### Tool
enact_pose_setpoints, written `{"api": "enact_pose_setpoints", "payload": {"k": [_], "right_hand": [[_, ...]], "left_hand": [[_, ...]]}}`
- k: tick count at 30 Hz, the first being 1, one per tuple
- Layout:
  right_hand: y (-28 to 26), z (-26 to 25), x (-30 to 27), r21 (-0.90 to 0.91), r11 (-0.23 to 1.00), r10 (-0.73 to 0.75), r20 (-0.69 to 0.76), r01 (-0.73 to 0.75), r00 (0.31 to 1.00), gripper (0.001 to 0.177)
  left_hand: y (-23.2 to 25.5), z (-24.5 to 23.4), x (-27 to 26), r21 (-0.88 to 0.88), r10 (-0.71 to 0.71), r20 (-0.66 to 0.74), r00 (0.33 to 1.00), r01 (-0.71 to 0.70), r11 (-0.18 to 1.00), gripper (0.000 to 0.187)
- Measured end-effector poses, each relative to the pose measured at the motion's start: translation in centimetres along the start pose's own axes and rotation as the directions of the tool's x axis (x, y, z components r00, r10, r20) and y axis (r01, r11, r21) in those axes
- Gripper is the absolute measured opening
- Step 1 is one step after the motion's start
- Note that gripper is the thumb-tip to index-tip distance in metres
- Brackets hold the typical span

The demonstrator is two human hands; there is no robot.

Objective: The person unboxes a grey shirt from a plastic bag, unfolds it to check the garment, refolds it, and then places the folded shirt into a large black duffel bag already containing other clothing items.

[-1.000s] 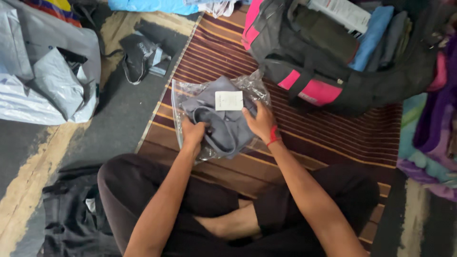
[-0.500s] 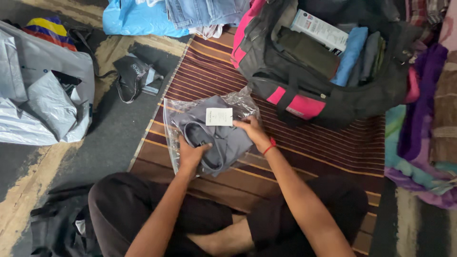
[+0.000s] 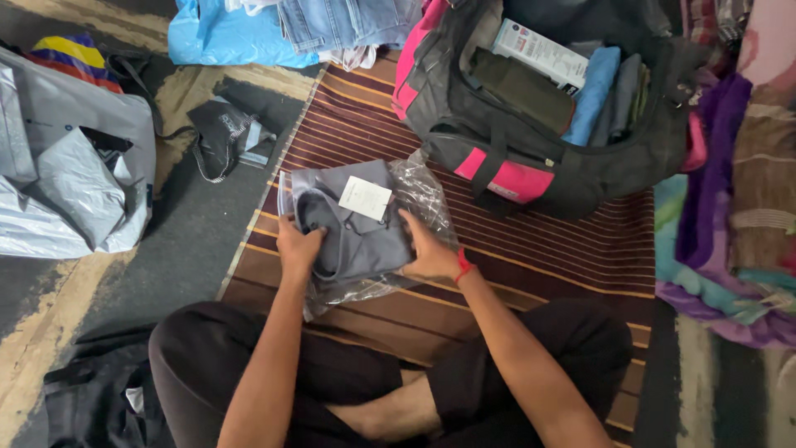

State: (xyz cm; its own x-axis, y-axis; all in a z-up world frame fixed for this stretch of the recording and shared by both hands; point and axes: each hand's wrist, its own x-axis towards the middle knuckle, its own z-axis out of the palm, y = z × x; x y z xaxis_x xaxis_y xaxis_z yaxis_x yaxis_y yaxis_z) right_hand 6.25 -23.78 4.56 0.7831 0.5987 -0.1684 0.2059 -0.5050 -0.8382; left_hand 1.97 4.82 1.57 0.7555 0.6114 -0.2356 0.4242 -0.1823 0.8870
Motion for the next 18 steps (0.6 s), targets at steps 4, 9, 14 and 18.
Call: {"api": "enact_pose_setpoints", "payload": {"k": [4, 9, 14, 18], "right_hand": [[-3.4, 0.8, -1.8, -0.389, 0.891, -0.295, -0.103, 0.235, 0.950, 0.116], [-6.0, 1.0, -1.8, -0.510, 0.851, -0.180, -0.054, 0.128, 0.982, 0.090], [-6.7, 0.6, -2.2, -0.594, 0.779, -0.262, -0.019, 0.200, 0.965, 0.090], [-6.2, 1.5, -1.9, -0.633, 0.741, -0.318, -0.037, 0.223, 0.947, 0.087]], "left_hand": [[4.7, -0.9, -4.3, 0.432, 0.507, -0.117, 0.854, -0.416, 0.800, 0.074], [6.7, 0.2, -5.1, 0.425, 0.791, 0.276, 0.546, -0.808, 0.409, 0.059], [4.7, 1.3, -4.9, 0.477, 0.715, 0.384, 0.584, -0.789, 0.388, 0.056], [3.9, 1.8, -4.4, 0.481, 0.724, 0.370, 0.583, -0.787, 0.387, 0.056]]}}
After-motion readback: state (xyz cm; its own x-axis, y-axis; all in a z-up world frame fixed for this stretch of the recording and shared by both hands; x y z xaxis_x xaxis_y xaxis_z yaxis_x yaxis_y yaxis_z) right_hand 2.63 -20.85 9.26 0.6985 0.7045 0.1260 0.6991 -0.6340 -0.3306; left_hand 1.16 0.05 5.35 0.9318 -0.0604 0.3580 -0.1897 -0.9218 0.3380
